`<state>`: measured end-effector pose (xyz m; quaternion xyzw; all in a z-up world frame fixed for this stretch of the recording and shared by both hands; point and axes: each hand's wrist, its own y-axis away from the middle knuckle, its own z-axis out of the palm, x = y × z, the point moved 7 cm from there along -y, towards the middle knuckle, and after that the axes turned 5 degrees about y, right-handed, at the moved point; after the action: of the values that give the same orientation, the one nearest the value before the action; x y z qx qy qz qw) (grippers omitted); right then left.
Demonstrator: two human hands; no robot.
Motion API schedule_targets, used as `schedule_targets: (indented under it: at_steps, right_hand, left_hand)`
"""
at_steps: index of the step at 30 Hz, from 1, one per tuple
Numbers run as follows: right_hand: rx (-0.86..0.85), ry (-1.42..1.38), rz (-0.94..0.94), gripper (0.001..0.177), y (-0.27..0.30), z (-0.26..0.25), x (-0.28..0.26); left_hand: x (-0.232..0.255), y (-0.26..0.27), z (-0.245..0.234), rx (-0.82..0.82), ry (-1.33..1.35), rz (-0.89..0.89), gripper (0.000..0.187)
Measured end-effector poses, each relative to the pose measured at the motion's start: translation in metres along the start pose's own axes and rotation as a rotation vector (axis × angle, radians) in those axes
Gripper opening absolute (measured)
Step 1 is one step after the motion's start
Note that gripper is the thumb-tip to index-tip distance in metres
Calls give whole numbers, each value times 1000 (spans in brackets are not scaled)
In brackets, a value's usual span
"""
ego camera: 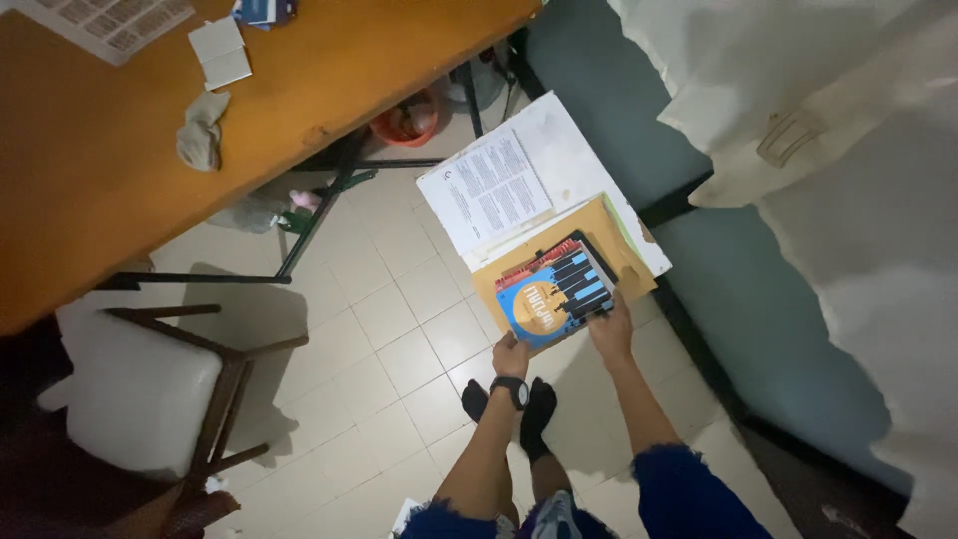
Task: Moving various items like books, envelopes, and a notebook from a desk into a box on the floor.
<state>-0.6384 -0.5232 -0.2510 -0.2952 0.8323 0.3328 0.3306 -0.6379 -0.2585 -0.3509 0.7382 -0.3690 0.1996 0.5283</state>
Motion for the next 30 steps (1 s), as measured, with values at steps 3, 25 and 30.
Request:
schedule_targets:
  at_steps: [3,25,30]
  right_hand:
    - [-56,57,-111,56,22,-7,-15]
    - [-471,44,-489,28,197,68,-195]
    - [-486,53,-596,32,188,111,-283]
  left_hand:
    - [-8,2,-10,60,-66,161,56]
    - [118,132,-287,-13,290,315,28]
    - [146,80,-339,-34,429,392,26]
